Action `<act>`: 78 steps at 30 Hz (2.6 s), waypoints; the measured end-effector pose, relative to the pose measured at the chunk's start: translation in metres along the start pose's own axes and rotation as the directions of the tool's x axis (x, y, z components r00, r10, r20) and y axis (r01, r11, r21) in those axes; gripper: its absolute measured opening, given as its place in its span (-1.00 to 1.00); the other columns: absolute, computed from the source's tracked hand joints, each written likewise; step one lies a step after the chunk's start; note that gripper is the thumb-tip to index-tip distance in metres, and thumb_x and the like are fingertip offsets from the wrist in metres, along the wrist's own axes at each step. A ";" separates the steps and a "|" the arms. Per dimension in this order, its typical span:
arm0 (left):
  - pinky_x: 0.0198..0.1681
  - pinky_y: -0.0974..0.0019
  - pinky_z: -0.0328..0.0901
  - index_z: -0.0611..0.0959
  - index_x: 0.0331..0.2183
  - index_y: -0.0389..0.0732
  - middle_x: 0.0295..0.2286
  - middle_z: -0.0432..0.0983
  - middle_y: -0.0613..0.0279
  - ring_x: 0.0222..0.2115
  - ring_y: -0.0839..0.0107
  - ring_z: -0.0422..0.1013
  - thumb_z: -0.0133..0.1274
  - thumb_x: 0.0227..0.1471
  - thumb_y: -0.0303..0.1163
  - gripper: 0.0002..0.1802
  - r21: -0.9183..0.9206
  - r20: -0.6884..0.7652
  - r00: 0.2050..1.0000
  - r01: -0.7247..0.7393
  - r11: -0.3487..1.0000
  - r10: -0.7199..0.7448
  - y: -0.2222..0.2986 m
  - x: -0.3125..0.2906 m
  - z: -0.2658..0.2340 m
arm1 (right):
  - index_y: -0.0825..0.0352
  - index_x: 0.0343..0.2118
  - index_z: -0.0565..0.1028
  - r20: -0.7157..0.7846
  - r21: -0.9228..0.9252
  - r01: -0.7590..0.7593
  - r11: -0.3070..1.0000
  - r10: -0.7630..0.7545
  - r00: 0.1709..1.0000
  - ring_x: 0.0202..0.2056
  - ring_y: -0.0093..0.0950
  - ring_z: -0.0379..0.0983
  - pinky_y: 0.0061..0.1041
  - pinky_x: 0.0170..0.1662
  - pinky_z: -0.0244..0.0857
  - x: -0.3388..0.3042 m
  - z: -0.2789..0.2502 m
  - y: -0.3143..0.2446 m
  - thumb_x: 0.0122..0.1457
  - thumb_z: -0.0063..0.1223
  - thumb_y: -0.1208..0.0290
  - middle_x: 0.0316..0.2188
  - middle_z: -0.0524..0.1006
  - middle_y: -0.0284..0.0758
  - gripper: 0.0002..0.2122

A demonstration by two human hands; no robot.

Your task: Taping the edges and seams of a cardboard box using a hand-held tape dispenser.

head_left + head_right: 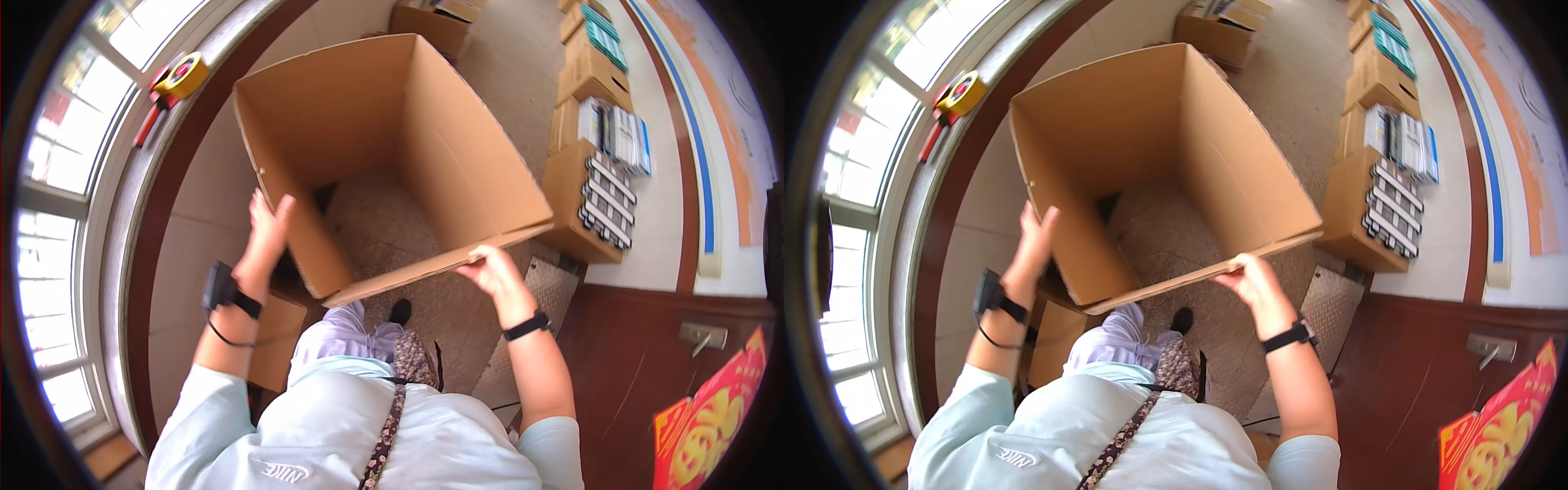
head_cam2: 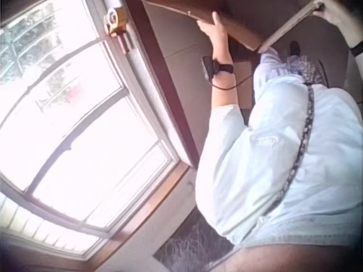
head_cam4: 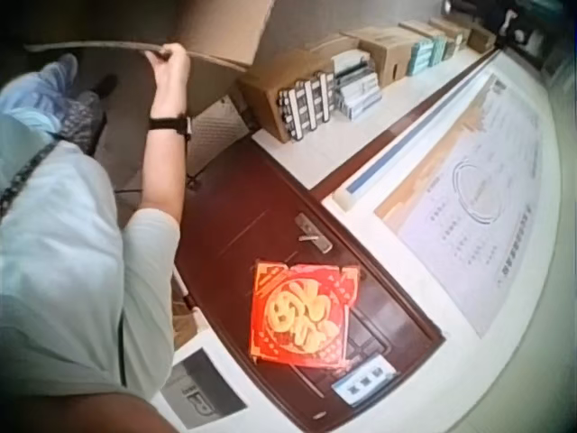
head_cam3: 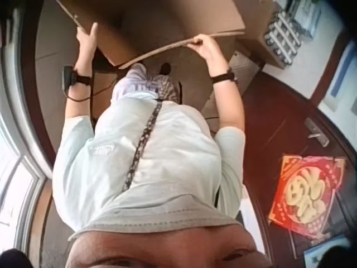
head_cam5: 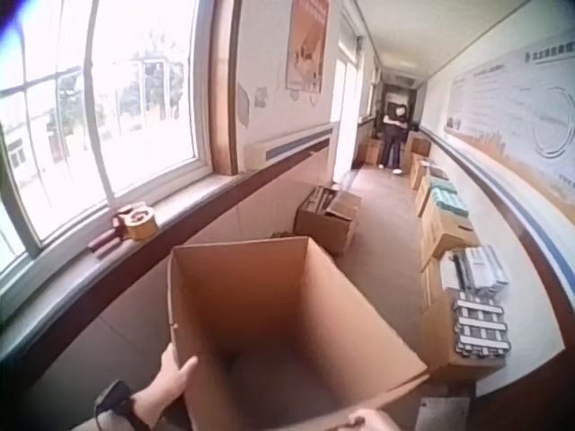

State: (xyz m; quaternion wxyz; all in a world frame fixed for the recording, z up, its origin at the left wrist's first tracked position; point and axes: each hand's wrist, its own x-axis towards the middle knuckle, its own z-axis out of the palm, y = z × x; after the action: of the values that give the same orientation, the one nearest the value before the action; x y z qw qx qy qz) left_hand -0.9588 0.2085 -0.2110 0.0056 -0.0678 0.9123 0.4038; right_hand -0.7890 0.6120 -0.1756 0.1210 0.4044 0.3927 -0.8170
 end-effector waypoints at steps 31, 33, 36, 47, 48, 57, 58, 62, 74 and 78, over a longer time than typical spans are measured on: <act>0.01 0.14 0.23 0.30 0.02 -0.33 -0.07 0.37 -0.15 -0.01 -0.04 0.27 -0.05 -0.02 -0.57 -0.50 0.256 0.119 0.988 -0.125 0.959 0.097 -0.099 -0.003 -0.145 | 0.47 -0.22 0.47 -0.016 -0.978 0.072 0.194 -0.417 0.909 -0.16 -0.11 0.47 -0.33 -0.11 0.32 -0.033 0.045 0.086 -0.06 0.05 0.45 -0.29 0.52 0.06 -0.69; 0.05 0.10 0.18 0.30 0.03 -0.29 -0.06 0.37 -0.10 0.02 0.00 0.25 -0.04 0.00 -0.53 -0.49 0.335 0.051 0.955 -0.291 0.896 0.291 -0.083 -0.004 -0.138 | 0.48 -0.22 0.47 -0.076 -0.972 0.029 0.233 -0.429 0.900 -0.15 -0.09 0.46 -0.32 -0.10 0.32 -0.050 0.040 0.109 -0.07 0.02 0.44 -0.29 0.51 0.08 -0.68; 0.15 0.01 0.03 0.33 0.05 -0.20 -0.02 0.35 0.05 0.07 0.14 0.20 0.02 0.04 -0.27 -0.46 0.436 0.265 0.780 -0.621 0.651 0.567 -0.043 -0.058 -0.132 | 0.45 -0.22 0.46 -0.167 -0.956 -0.039 0.291 -0.430 0.887 -0.12 -0.04 0.41 -0.24 -0.07 0.30 -0.063 0.037 0.128 -0.04 -0.01 0.42 -0.28 0.49 0.10 -0.70; -0.49 0.21 0.22 0.39 -0.75 -0.10 -0.71 0.34 0.29 -0.60 0.28 0.35 0.04 -0.26 0.23 -0.43 0.321 0.483 0.571 -0.821 0.473 0.664 -0.045 -0.077 -0.064 | 0.39 -0.23 0.47 -0.336 -0.927 -0.177 0.331 -0.523 0.783 -0.17 -0.04 0.45 -0.16 -0.10 0.31 -0.059 0.065 0.118 -0.01 -0.12 0.40 -0.28 0.52 0.04 -0.72; -0.50 0.20 0.24 0.39 -0.76 -0.11 -0.73 0.34 0.25 -0.62 0.25 0.36 0.05 -0.26 0.23 -0.42 0.295 0.490 0.559 -0.828 0.477 0.669 -0.041 -0.060 -0.053 | 0.39 -0.23 0.47 -0.346 -0.924 -0.184 0.334 -0.527 0.776 -0.17 -0.04 0.45 -0.16 -0.10 0.31 -0.058 0.059 0.117 -0.01 -0.12 0.40 -0.28 0.52 0.04 -0.72; 0.06 -0.21 -0.01 0.51 -0.17 -0.14 -0.04 0.34 0.21 0.05 0.24 0.15 -0.19 0.03 0.19 -0.39 0.562 0.579 0.724 -0.688 0.460 0.375 -0.054 0.011 0.053 | 0.30 0.09 0.25 -0.154 -0.975 -0.222 0.015 -0.765 0.625 -0.07 -0.12 0.38 -0.22 -0.08 0.31 -0.054 0.067 0.124 0.08 -0.02 0.29 0.01 0.34 -0.10 -0.52; 0.13 -0.27 -0.09 0.43 0.01 -0.12 0.11 0.19 0.16 0.16 0.21 0.03 -0.21 0.04 0.19 -0.32 0.630 0.490 0.759 -0.648 0.427 0.430 -0.088 0.013 0.073 | 0.28 0.14 0.21 -0.012 -0.975 -0.187 -0.116 -0.821 0.570 0.03 -0.15 0.31 -0.23 -0.01 0.27 -0.048 0.070 0.133 0.08 -0.04 0.35 0.13 0.24 -0.13 -0.48; 0.26 -0.05 -0.25 0.18 0.15 -0.34 0.20 -0.14 -0.17 0.20 -0.21 -0.21 0.00 0.00 -0.14 -0.23 0.310 0.379 0.871 -0.438 0.844 0.313 -0.118 -0.001 0.119 | 0.22 0.21 0.14 0.228 -0.698 -0.454 -0.554 -0.773 0.592 0.25 -0.16 -0.04 0.07 0.17 -0.07 -0.052 0.103 0.140 0.11 -0.21 0.37 0.28 0.00 -0.20 -0.47; 0.06 -0.31 0.08 0.07 0.22 -0.13 0.26 -0.33 0.11 0.27 0.07 -0.31 0.17 -0.16 0.06 0.03 0.484 0.629 0.772 -0.480 0.732 0.090 -0.113 0.040 0.120 | 0.17 0.26 0.00 -0.070 -0.874 -0.068 -0.481 -0.015 0.997 0.27 -0.13 -0.13 0.16 0.19 -0.23 0.089 0.113 0.260 0.17 -0.09 0.19 0.30 -0.11 -0.23 -0.39; 0.04 -0.29 0.04 0.30 0.07 -0.25 0.18 0.00 0.09 0.20 0.10 -0.06 0.19 -0.16 -0.29 -0.27 0.395 0.189 0.864 -0.501 0.770 0.466 0.005 0.087 0.089 | 0.17 0.26 0.01 -0.024 -0.868 -0.069 -0.491 -0.098 0.995 0.26 -0.11 -0.12 0.09 0.19 -0.19 0.099 0.116 0.245 0.14 -0.10 0.22 0.31 -0.19 -0.15 -0.38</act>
State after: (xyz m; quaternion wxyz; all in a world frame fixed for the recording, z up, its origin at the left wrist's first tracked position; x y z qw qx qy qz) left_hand -1.0494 0.2674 -0.2729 -0.0471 0.1885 0.9639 0.1821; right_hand -0.7919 0.3764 -0.3413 0.3795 0.1326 0.9141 -0.0533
